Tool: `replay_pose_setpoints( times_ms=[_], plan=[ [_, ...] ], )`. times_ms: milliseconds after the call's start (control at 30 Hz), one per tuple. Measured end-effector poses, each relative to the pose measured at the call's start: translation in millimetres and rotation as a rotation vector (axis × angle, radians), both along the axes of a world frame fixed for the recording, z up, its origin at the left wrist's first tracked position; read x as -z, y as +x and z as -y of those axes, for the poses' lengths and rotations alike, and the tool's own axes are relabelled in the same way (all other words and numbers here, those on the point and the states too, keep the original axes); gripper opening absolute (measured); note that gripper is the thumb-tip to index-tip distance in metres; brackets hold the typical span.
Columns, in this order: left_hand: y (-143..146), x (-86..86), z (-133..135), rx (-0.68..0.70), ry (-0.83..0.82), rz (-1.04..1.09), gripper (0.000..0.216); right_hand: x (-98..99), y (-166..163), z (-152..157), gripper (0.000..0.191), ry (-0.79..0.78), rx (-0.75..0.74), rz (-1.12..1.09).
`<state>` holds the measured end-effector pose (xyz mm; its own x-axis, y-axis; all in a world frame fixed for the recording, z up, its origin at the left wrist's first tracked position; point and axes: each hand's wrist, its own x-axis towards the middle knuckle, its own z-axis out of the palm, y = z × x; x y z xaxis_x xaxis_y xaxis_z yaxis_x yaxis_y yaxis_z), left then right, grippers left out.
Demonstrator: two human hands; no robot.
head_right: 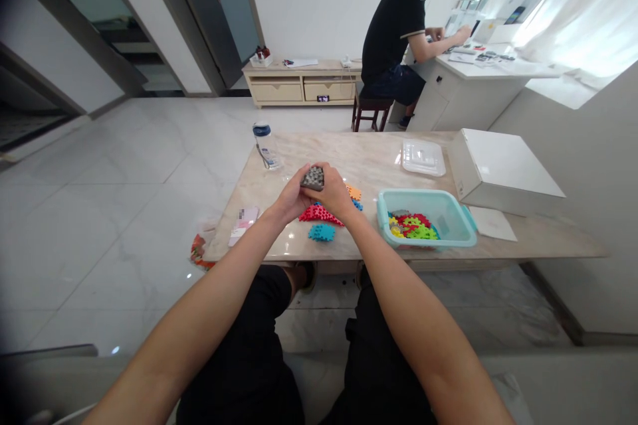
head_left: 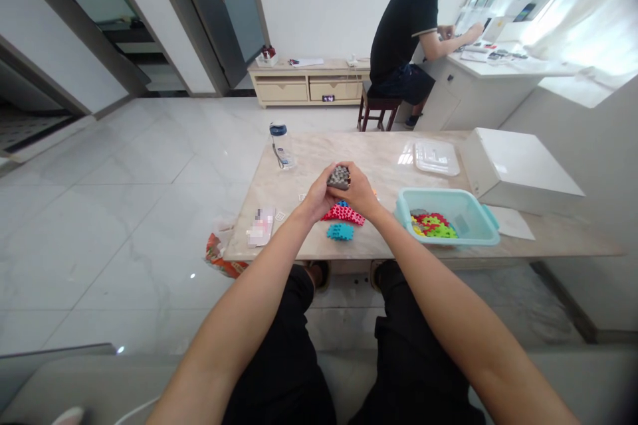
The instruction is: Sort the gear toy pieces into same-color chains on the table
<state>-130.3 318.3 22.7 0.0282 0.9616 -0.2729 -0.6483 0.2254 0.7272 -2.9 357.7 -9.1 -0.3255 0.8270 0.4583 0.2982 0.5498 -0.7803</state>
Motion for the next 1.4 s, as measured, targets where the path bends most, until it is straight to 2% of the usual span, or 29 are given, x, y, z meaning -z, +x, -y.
replay_pose_setpoints(
  times_ms=[167,333,433,533,667,800,867,967,1167,1400],
  plan=[
    [-1,3.0,-3,-0.025,-0.043,-0.034,0.015,4.2,4,-1,0.058,0.028,-0.019,0.067],
    [-3,3.9,-4,0.003,-0.084,-0.079,0.022,-0.5,13,-1,0.059,-0.041,-0.047,0.021],
    [-4,4.3,-4,-0.001,-0.081,-0.086,0.034,-0.8,16,-3,0.061,-0.063,-0.010,-0.018],
    [-4,5.7,-6,0.002,-0.059,-0.131,0.047,0.7,17,-7,0.065,-0.081,0.069,-0.083],
    [-2,9.3,-8,-0.002,0.064,-0.320,0.053,-0.1,14,-11,0.070,-0.185,0.125,-0.227],
    [1,13.3,-5,-0.048,0.198,-0.623,0.052,-3.7,8,-8,0.069,-0.431,0.024,-0.494],
    [2,14.5,-3,-0.094,0.285,-0.762,0.048,-5.6,5,-5,0.064,-0.576,-0.039,-0.559],
    [3,15.1,-1,-0.124,0.358,-0.813,0.045,-8.6,6,-2,0.057,-0.736,-0.140,-0.609],
    [1,18.2,-6,-0.129,0.364,-0.719,0.050,-11.2,15,-5,0.053,-0.800,-0.209,-0.617],
    [-9,17.3,-1,-0.122,0.347,-0.785,0.051,-7.5,12,-2,0.051,-0.869,-0.261,-0.621]
  ],
)
